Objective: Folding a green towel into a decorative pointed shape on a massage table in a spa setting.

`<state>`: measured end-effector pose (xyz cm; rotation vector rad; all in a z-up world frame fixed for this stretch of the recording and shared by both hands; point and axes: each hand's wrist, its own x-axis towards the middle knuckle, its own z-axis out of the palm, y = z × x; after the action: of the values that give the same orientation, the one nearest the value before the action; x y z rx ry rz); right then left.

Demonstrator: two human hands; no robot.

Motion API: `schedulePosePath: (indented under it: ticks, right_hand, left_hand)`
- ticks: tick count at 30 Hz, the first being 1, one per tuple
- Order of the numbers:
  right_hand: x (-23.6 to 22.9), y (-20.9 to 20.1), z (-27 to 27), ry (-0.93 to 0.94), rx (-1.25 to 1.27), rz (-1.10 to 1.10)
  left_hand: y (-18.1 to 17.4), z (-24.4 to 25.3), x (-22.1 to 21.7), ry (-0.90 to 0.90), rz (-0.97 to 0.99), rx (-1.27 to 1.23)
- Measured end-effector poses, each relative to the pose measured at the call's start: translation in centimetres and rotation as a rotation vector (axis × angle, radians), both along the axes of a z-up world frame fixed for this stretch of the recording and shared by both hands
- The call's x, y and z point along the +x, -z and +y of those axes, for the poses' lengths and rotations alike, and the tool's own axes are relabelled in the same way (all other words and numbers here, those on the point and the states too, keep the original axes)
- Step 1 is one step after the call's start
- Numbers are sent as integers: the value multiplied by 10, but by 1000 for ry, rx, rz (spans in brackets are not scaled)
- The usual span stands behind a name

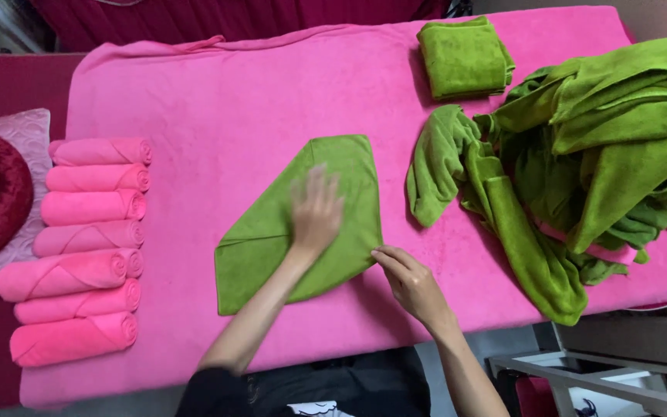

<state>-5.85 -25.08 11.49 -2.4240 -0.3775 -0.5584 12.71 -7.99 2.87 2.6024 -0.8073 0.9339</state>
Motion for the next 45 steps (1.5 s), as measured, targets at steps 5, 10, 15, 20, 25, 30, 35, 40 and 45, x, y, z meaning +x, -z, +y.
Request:
schedulePosePath:
  ticks: [5, 10, 15, 20, 25, 30, 35, 40, 45]
  right_hand:
    - [2, 9, 2, -31, 46, -14]
    - [6, 3, 2, -60, 68, -60]
    - [12, -1, 0, -63, 11, -89]
    - [13, -19, 6, -78, -38, -91]
    - [15, -24, 9, -71, -106, -113]
    - [19, -30, 8, -75, -147, -108]
    - [25, -27, 2, -70, -166, -109]
    - [30, -29, -3, -67, -159, -86]
    - [35, -32, -6, -85, -169, -54]
  left_hand:
    - [32, 103, -87, -184, 169, 103]
    - [38, 110, -95, -188, 148, 164]
    - [45, 80, -76, -107, 134, 160]
    - [50, 43, -50, -47, 12, 155]
    - [48, 4, -20, -2, -51, 179]
    - [45, -37, 20, 60, -134, 139]
    - [42, -70, 56, 56, -144, 117]
    - [42, -104, 86, 101, -155, 62]
    - [43, -137, 107, 108, -138, 62]
